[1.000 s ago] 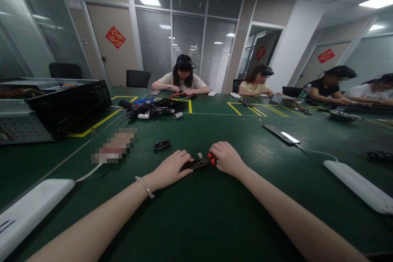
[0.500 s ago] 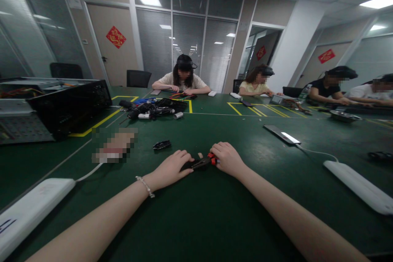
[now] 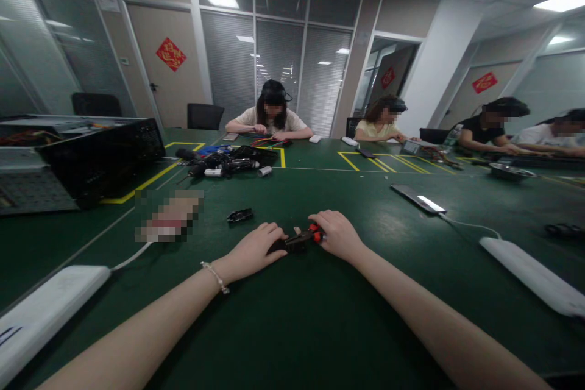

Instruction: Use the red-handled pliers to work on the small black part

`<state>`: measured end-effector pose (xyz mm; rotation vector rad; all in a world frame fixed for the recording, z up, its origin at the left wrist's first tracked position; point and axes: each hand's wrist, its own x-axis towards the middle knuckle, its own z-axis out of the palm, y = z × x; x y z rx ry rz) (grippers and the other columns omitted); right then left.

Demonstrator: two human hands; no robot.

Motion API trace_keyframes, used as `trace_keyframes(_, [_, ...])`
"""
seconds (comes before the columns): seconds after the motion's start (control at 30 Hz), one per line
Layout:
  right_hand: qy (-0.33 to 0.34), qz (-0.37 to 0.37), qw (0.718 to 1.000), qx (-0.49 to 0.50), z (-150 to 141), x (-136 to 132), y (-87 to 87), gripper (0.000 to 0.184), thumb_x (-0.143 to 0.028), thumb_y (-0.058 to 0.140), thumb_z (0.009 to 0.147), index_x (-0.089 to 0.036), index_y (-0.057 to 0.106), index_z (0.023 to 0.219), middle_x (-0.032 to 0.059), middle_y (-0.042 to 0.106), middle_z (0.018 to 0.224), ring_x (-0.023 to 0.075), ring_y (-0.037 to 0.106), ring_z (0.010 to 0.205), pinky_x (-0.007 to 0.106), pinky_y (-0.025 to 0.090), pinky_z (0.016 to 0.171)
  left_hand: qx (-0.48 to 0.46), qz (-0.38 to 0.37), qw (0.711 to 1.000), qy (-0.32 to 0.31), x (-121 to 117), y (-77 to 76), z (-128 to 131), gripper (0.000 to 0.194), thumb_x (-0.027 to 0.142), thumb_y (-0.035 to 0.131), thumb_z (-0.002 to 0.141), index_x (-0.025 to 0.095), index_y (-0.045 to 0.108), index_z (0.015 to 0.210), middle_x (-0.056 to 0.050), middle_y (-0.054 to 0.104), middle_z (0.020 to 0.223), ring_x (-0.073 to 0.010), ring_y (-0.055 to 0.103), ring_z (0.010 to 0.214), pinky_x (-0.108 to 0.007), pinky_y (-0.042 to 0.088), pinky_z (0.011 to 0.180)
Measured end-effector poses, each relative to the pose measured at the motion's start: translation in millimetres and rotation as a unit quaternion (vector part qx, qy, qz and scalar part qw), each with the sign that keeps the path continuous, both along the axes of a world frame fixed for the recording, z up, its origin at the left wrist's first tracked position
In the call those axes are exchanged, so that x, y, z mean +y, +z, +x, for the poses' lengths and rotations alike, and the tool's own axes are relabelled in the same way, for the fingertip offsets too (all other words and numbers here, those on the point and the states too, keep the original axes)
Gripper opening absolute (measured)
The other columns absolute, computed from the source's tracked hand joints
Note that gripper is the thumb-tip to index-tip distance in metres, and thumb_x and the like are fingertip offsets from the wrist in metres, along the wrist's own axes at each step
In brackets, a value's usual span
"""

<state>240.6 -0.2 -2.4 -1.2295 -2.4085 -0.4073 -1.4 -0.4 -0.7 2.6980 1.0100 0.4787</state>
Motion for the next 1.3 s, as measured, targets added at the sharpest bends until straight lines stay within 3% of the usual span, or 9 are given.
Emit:
trace_keyframes(0.2, [-0.006,-0.011,1.000,-0.009,0.6,0.8,-0.4,0.017,-0.013,0.052,0.067,-0.016,0.055,0.084,0.0047,0.058,0.085,0.0166,0.049,0.078,0.028,0.035,0.070,-0.004,-0.006,1.000,-0.003,-1.5,1.8,-0.7,0.019,0.034,0.049,0.083,0.021,0.048,0.097,-0.003,0.049,0.097,-0.0183,0.047,0.087,-0.029,0.040,0.074])
trace_keyframes(1.3, [-0.003,-0.020,0.999,-0.042,-0.3,1.4,0.9,0.018,-0.011,0.051,0.065,-0.017,0.054,0.082,0.0045,0.057,0.083,0.0162,0.046,0.078,0.027,0.032,0.070,-0.006,0.000,1.000,-0.006,-1.2,1.2,-0.3,0.020,0.032,0.050,0.083,0.021,0.049,0.100,-0.003,0.049,0.098,-0.0187,0.046,0.090,-0.030,0.039,0.076])
